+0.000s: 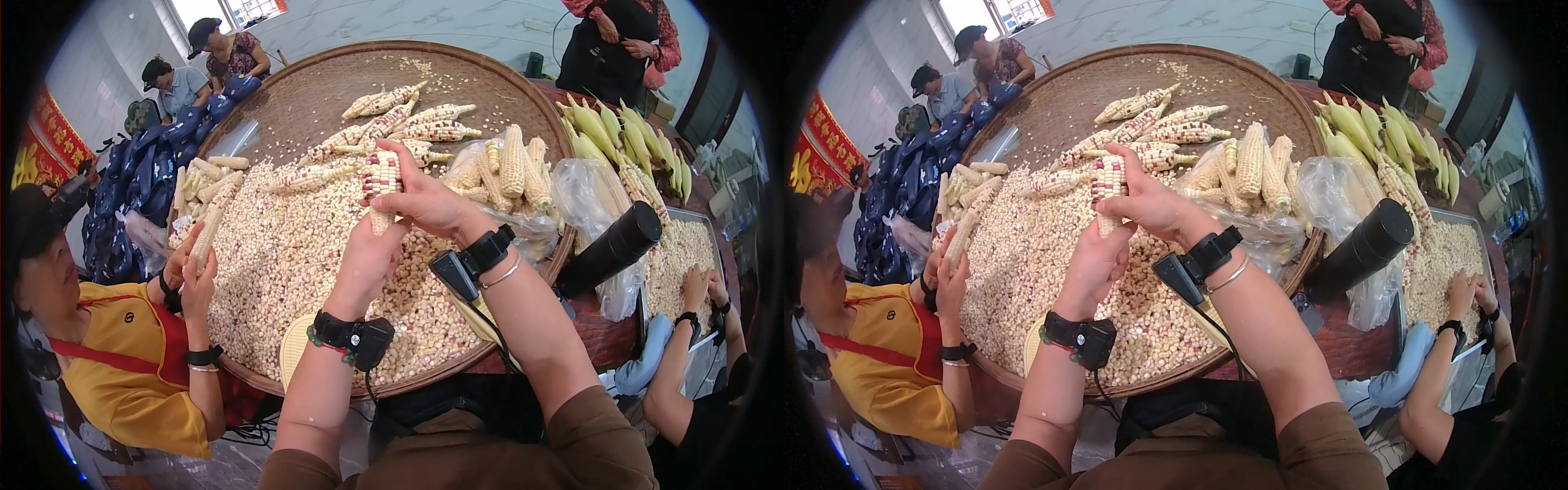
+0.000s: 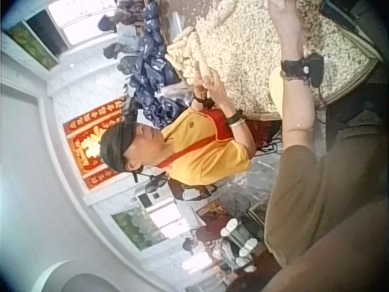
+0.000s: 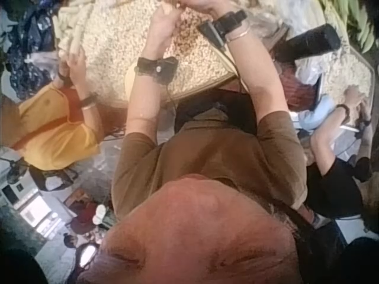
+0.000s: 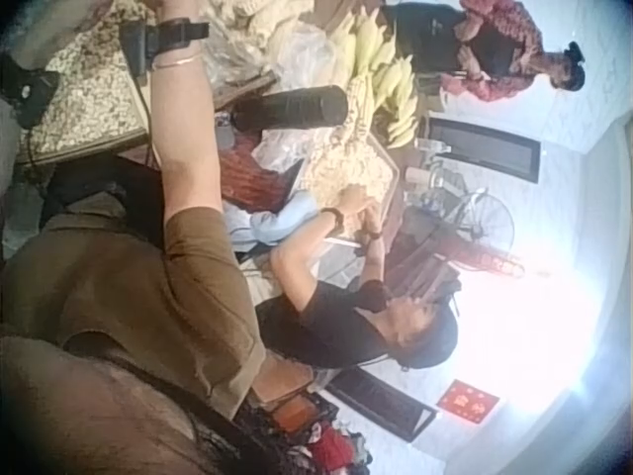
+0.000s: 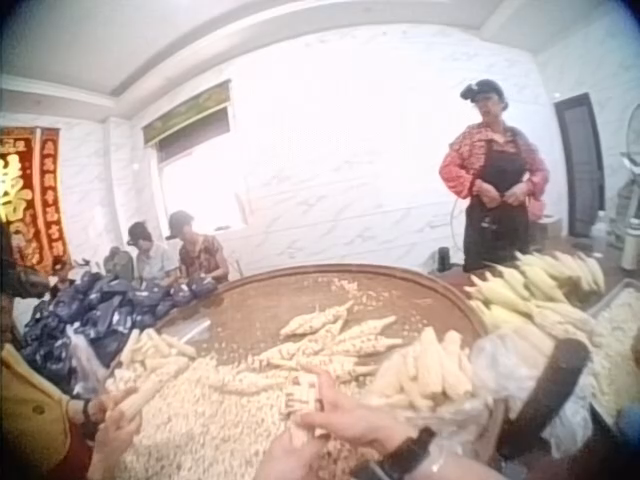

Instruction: Shelling corn kernels from the cob by hand into a large woven basket.

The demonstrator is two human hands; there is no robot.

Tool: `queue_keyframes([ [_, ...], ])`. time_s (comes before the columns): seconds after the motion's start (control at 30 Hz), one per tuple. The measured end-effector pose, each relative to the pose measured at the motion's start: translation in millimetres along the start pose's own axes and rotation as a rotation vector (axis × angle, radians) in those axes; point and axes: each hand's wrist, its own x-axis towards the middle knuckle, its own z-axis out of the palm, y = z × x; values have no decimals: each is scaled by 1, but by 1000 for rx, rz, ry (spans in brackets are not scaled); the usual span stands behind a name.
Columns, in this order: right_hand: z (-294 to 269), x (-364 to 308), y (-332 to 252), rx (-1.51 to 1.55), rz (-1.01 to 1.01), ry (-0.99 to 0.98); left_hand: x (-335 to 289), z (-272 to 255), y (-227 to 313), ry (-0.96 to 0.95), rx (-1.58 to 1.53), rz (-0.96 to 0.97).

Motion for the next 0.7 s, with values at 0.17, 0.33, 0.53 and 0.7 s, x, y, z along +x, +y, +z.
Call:
queue_keyframes([
  [0.17, 7, -2, -6, -52, -4, 2, 0, -5, -2, -4, -44, -42],
  [0.33, 3, 0, -5, -18, 78, -20, 1, -5, -3, 5, -51, -15],
  [0.53, -3, 7, 8, 165, 51, 44, 4, 2, -4, 83, 75, 7],
  [0.7, 2, 7, 5, 46, -42, 30, 1, -5, -2, 4, -25, -28],
])
